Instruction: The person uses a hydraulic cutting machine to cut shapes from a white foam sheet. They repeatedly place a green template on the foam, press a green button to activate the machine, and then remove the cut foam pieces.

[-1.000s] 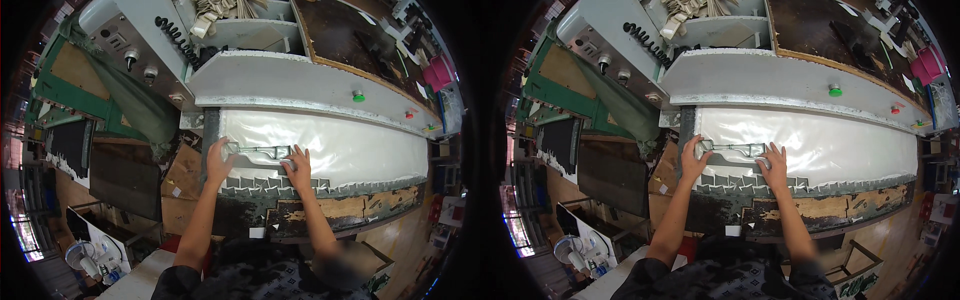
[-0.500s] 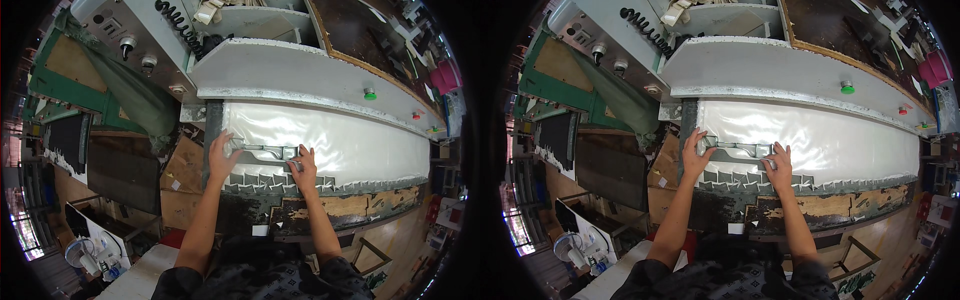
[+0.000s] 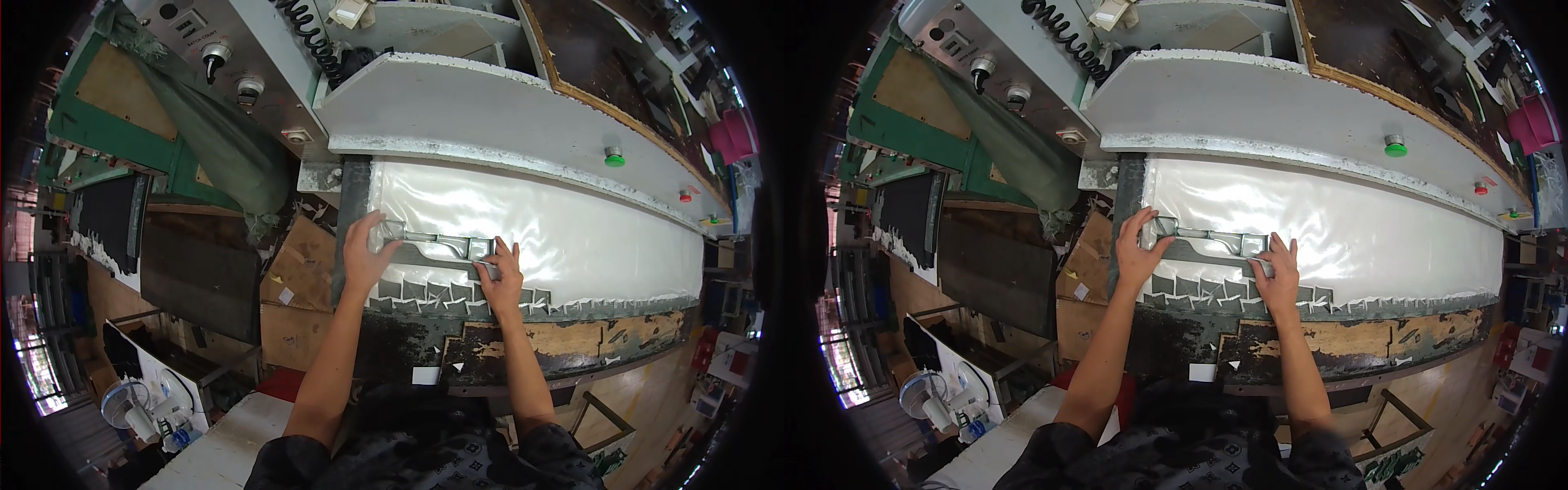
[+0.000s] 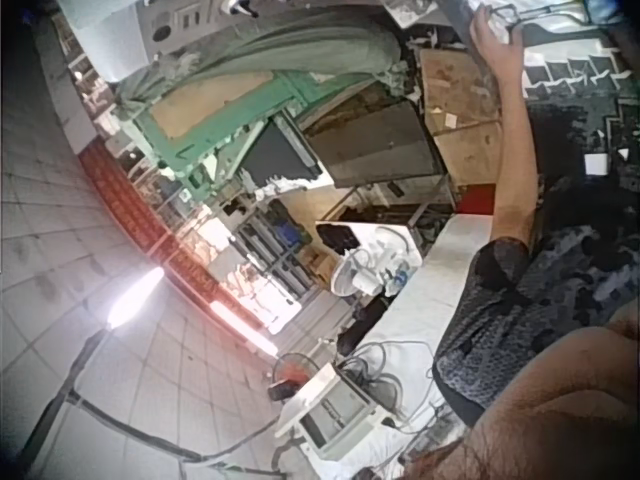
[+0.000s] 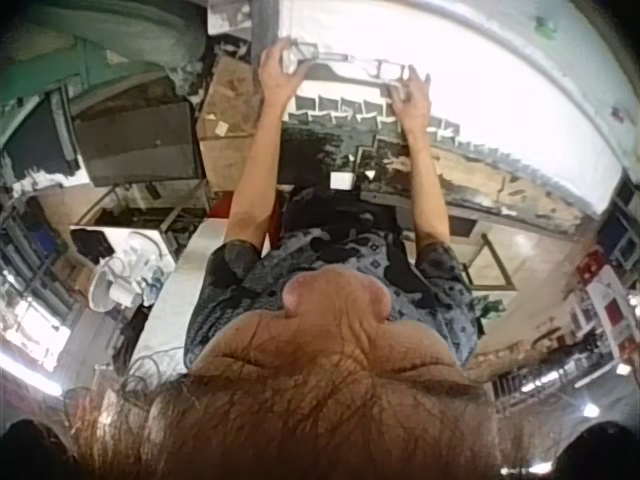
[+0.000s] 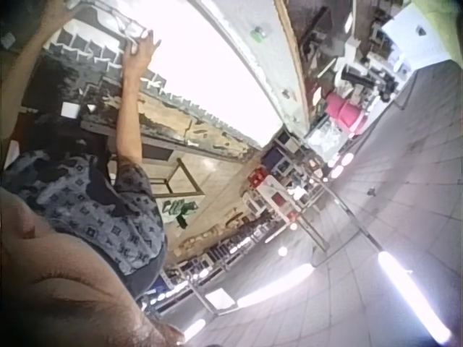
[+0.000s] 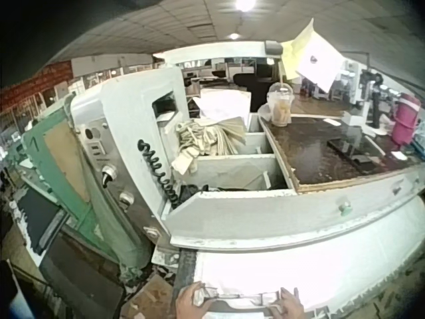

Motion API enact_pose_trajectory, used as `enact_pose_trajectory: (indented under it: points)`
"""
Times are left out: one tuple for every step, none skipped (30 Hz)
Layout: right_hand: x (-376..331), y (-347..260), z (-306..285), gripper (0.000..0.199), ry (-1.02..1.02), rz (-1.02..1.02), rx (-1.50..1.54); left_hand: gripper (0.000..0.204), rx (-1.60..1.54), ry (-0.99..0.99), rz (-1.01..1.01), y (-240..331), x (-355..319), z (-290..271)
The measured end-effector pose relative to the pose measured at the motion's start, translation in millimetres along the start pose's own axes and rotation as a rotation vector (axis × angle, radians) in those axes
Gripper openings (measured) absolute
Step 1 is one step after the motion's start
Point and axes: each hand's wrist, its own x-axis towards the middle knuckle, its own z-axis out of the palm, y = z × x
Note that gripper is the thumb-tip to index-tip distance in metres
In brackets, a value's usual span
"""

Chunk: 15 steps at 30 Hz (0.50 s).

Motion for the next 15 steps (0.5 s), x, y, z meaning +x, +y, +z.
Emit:
enact_pose_trajectory:
  points:
    - [-0.3, 0.6, 0.3, 0.022, 0.002, 0.008, 0.007, 0.072, -0.002, 0.005, -0.01, 2.2, 0.7, -0.3]
    - [-0.1, 0.6, 0.2, 0.022, 0.003, 0.014, 0.019, 0.07, -0.005, 0.01, -0.021, 3.4, 0.4, 0.3]
    - [0.3, 0.8, 0.1, 0.022, 0.005, 0.019, 0.031, 0.068, -0.008, 0.015, -0.032, 4.3, 0.7, 0.7]
    - [0.9, 1.2, -0.1, 0.022, 0.007, 0.025, 0.042, 0.065, 0.022, 0.011, 0.0, 4.1, 2.1, -0.5]
    - [0.6, 0.9, -1.9, 0.021, -0.003, 0.028, 0.044, 0.063, 0.049, 0.001, 0.029, 2.9, 2.1, -1.5]
    - [1.6, 1.1, -2.7, 0.02, -0.013, 0.031, 0.046, 0.06, 0.075, -0.01, 0.059, 1.9, 2.2, -1.9]
    - [2.6, 1.4, -3.3, 0.02, -0.022, 0.035, 0.047, 0.059, 0.07, -0.006, 0.037, 1.7, 1.4, -1.4]
    - [3.6, -1.5, -4.7, 0.018, -0.019, 0.04, 0.056, 0.058, 0.064, -0.005, 0.016, 5.4, 1.5, -2.0]
    - [4.0, -3.0, -5.6, 0.018, -0.029, 0.042, 0.047, 0.056, 0.059, -0.004, -0.005, 7.8, 1.7, -1.9]
    - [4.2, -3.7, -6.5, 0.018, -0.039, 0.045, 0.038, 0.057, 0.051, -0.002, -0.015, 7.4, 1.7, -1.2]
    - [4.4, -3.0, -6.4, 0.018, -0.047, 0.047, 0.03, 0.057, 0.052, -0.004, -0.02, 6.8, 1.6, -0.6]
    - [4.5, -1.8, -5.5, 0.019, -0.048, 0.029, 0.018, 0.057, 0.053, -0.006, -0.026, 6.4, 1.3, 0.0]
    - [4.1, -1.2, -4.7, 0.019, -0.038, 0.018, 0.02, 0.057, 0.054, -0.008, -0.031, 6.0, 1.2, 0.6]
    - [3.5, -1.8, -3.7, 0.019, -0.029, 0.009, 0.021, 0.056, 0.052, -0.009, -0.036, 6.2, 1.1, 0.6]
    - [3.2, -0.9, -3.8, 0.019, -0.02, -0.001, 0.023, 0.056, 0.051, -0.009, -0.037, 6.9, 0.9, 1.3]
